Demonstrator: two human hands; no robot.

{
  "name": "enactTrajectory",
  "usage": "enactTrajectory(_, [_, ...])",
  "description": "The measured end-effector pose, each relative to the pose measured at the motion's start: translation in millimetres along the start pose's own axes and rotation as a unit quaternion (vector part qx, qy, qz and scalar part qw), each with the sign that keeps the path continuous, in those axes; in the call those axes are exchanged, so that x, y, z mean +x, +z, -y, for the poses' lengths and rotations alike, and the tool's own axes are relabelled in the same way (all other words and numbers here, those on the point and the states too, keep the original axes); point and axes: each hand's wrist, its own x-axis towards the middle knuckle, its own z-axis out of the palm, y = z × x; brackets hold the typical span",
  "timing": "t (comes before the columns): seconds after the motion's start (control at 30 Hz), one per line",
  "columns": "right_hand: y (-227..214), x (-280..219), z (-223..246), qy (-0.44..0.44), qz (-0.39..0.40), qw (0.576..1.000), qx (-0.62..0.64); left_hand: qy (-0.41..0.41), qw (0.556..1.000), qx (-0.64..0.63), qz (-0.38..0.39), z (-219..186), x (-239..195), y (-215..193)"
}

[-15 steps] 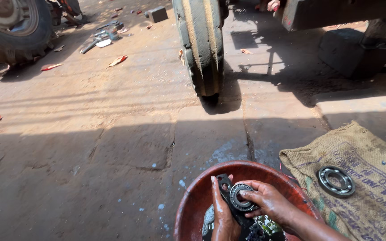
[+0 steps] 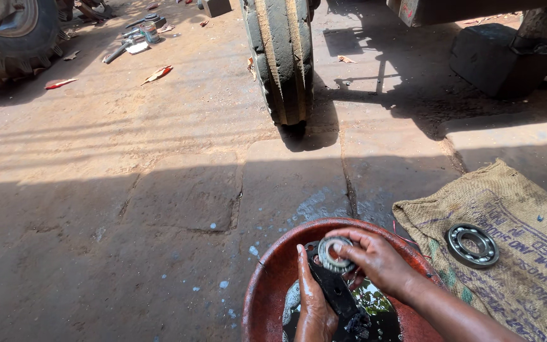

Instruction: The person cleans a metal ball bearing by hand in a red basin filled with soapy water. They scrub the bearing with a cloth, rinse it, and place it on a sack next to the basin. The person repeats this process with another bearing.

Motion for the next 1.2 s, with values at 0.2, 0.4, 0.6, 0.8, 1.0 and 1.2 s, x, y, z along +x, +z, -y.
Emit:
enactTrajectory(0.2, [-3.9, -8.4, -0.4, -0.463, -0.032, 0.827, -0.317, -0.018, 0.996, -0.087, 0.000, 8.6, 8.2, -5.0])
enactTrajectory(0.4, [-12.9, -9.4, 9.7, -0.008, 0.158, 0.985, 0.066, 0.006, 0.991, -0.026, 0.128, 7.2, 3.5, 1.8])
enactTrajectory(0.6, [-21.0, -3.9, -1.9, -0.299, 0.050, 0.945, -0.119, -0.058, 0.996, -0.063, -0.039, 10.3, 2.1, 2.4])
enactTrajectory(0.8, [-32.1, -0.8, -25.5, 0.071, 0.187, 0.954, 0.222, 0.039, 0.988, -0.059, 0.139, 12.2, 15.3, 1.2])
enactTrajectory(1.0, [-26.0, -1.1, -48.0, 0.145, 0.265, 0.886, 0.352, -0.051, 0.996, -0.026, -0.068, 3.2, 5.6, 1.6])
enactTrajectory(1.2, [-15.3, -5.3, -38.8, 0.132, 0.338, 0.856, 0.368, -0.031, 0.996, -0.055, -0.068, -0.5, 8.0, 0.5])
